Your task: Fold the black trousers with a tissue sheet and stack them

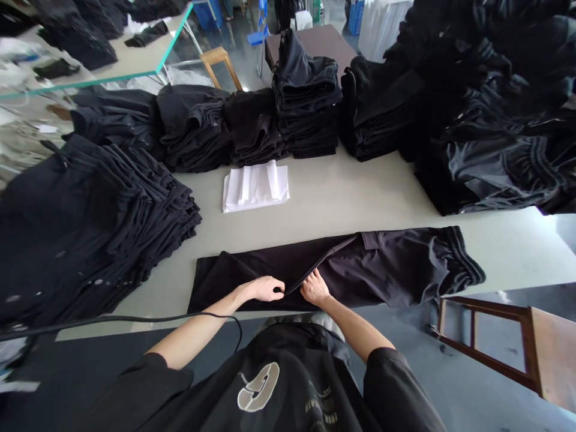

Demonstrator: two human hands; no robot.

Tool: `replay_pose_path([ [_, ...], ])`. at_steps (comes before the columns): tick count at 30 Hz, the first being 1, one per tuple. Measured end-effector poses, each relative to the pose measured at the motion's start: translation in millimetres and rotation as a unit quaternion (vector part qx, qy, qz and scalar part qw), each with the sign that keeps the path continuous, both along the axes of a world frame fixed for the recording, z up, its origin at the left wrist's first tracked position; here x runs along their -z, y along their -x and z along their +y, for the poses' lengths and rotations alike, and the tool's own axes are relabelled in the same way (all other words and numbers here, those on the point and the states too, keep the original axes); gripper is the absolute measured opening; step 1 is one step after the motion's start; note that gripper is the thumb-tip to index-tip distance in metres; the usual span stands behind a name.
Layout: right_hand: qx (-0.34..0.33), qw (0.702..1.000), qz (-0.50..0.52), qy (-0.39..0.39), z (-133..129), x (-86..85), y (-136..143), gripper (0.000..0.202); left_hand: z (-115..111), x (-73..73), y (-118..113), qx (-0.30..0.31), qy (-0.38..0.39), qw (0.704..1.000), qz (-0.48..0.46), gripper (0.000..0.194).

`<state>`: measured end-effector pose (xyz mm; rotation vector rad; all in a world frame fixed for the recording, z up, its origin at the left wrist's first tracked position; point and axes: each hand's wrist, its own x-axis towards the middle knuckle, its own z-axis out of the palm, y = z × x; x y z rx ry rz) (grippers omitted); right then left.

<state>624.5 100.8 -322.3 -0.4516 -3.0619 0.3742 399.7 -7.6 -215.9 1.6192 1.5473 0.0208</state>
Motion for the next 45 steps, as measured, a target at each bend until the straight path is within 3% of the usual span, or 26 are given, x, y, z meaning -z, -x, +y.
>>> replay_pose_path([
  [2,-0.011,1.0,-0.014,0.004,-2.3,0.8,-4.1,0.032,5.1,9.6,-2.8,-0.063,0.002,0.998,-0.023,0.026],
  [5,-0.013,1.0,-0.009,-0.007,-4.3,1.3,-8.5,0.033,18.5,28.9,-3.3,-0.134,-0.139,0.981,0.028,0.035],
  [7,-0.014,1.0,-0.005,-0.011,-4.7,0.7,-9.6,0.036,25.6,42.1,-3.1,-0.102,-0.212,0.969,0.08,0.038],
  [9,-0.015,1.0,-0.003,-0.008,-5.0,-0.5,-9.8,0.038,29.1,53.0,-2.0,-0.071,-0.236,0.96,0.132,0.046],
  [14,-0.007,1.0,0.002,-0.004,-6.9,-2.6,-8.1,0.042,30.2,66.0,-3.4,-0.12,-0.215,0.94,0.236,0.06],
  [16,0.005,1.0,0.004,-0.008,-6.6,-2.9,-7.3,0.042,30.3,67.9,-10.2,-0.107,-0.216,0.939,0.247,0.063],
  [20,0.035,0.999,0.023,-0.019,0.6,-4.7,-7.7,0.044,32.0,71.5,-24.5,0.006,-0.246,0.949,0.196,0.06],
  [22,0.042,0.998,0.032,-0.024,6.9,-6.5,-8.4,0.046,34.5,73.2,-25.4,-0.004,-0.25,0.949,0.191,0.057],
  [26,0.066,0.997,0.034,-0.035,18.7,-9.9,-4.5,0.048,38.6,73.2,-13.5,-0.132,-0.23,0.934,0.241,0.056],
  [31,0.09,0.994,0.028,-0.049,32.4,-12.7,11.7,0.053,25.6,61.9,17.3,-0.202,-0.205,0.914,0.287,0.051],
  [39,0.035,0.998,0.01,-0.045,54.4,-5.3,13.2,0.058,-7.3,38.5,97.8,-0.372,0.01,0.851,0.37,0.056],
  [42,0.015,0.999,0.021,-0.034,53.4,-2.1,11.2,0.058,-3.6,30.5,102.0,-0.366,0.061,0.852,0.369,0.054],
  [45,-0.009,0.999,0.036,-0.021,50.2,-1.0,11.1,0.056,20.6,28.1,78.9,-0.281,0.001,0.895,0.346,0.044],
])
